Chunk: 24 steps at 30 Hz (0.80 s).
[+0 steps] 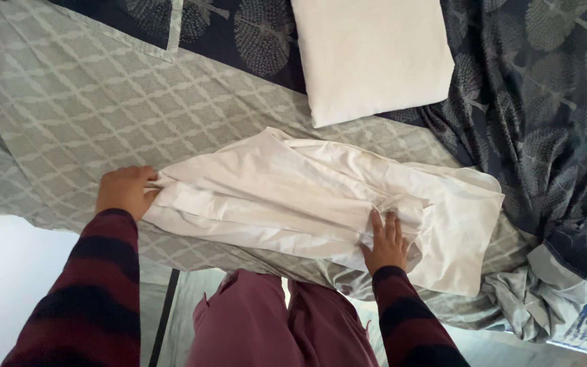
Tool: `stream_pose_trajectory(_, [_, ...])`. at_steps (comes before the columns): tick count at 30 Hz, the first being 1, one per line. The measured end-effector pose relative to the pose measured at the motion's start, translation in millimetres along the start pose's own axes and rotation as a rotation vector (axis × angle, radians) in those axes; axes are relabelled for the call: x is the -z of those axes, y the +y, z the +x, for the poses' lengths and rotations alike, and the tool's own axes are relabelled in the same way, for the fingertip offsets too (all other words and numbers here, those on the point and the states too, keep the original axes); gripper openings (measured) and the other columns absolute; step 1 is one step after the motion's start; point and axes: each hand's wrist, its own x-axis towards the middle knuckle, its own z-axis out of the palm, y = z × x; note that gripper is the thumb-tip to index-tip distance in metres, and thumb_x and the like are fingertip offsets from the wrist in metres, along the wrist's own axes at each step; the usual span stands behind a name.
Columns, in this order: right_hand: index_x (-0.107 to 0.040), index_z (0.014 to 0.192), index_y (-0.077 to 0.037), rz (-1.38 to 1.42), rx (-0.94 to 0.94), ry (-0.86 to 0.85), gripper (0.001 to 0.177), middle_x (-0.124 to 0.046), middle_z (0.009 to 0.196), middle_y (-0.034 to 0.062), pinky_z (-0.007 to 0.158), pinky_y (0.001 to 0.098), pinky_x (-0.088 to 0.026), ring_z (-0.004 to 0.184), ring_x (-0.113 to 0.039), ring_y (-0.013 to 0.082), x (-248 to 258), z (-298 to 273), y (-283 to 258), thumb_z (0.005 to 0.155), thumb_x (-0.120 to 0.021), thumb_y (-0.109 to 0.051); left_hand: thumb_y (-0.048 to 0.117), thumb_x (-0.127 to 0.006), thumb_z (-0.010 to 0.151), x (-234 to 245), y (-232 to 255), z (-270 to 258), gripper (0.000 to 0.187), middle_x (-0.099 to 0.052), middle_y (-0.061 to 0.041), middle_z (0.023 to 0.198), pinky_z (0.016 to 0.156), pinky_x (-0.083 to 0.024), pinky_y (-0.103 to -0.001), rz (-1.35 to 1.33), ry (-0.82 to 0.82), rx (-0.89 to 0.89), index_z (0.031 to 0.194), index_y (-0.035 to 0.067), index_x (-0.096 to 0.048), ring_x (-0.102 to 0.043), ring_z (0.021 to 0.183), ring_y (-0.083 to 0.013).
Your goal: The person folds a white sheet on a bed, smoothing and aligning edges before folding it into a compact rectangle. The person then folds a patterned blanket and places it on the bed.
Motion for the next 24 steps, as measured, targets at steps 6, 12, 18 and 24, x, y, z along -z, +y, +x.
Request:
stream_pose_trajectory(6, [-0.003, 0.161, -0.040, -0.081, -0.119, -0.297, 0.111, 0.002, 0.171, 0.0190, 0.107, 0.0689, -0.040, 0.158, -0.002, 0.0412, 7.3, 17.5, -20.3, 0.083, -0.081, -0.042, 0.016, -0.080, 0.088, 17.2, -31.4, 7.2, 0.014, -0.072, -0.013, 0.092, 0.075, -0.054, -0.046, -0.144, 0.153, 0.052, 0.094, 0.007, -0.071, -0.069, 0.086, -0.0344])
stream_pose_trajectory(12, [0.003, 0.161, -0.039, -0.082, -0.138, -0.313, 0.119, 0.006, 0.170, 0.0206, 0.108, 0.0661, -0.042, 0.158, 0.000, 0.0439, 0.4, 23.4, -19.6, 0.078, -0.083, -0.049, 0.015, -0.082, 0.085, 13.7, -62.3, 10.2, 0.019, -0.072, -0.012, 0.089, 0.075, -0.055, -0.043, -0.535, 0.237, 0.274, 0.096, 0.004, -0.071, -0.071, 0.080, -0.0325])
stream_pose_trajectory(18, [0.006, 0.161, -0.037, -0.129, -0.131, -0.324, 0.123, 0.009, 0.170, 0.0214, 0.108, 0.0663, -0.042, 0.157, 0.002, 0.0437, -6.5, 23.2, -15.8, 0.077, -0.083, -0.052, 0.012, -0.072, 0.095, 3.8, -16.1, -6.6, 0.016, -0.072, -0.009, 0.111, 0.099, -0.053, -0.047, 0.053, 0.301, -0.057, 0.110, 0.012, -0.071, -0.065, 0.108, -0.0302])
stream_pose_trajectory(24, [0.007, 0.162, -0.037, -0.173, -0.121, -0.298, 0.124, 0.008, 0.170, 0.0216, 0.108, 0.0658, -0.043, 0.157, 0.001, 0.0440, -14.3, 25.0, -14.8, 0.076, -0.082, -0.055, 0.034, -0.083, 0.071, -5.6, 6.4, -11.8, 0.042, -0.075, -0.013, 0.096, 0.082, -0.051, -0.049, -0.023, -0.017, 0.043, 0.105, 0.011, -0.074, -0.069, 0.094, -0.0337])
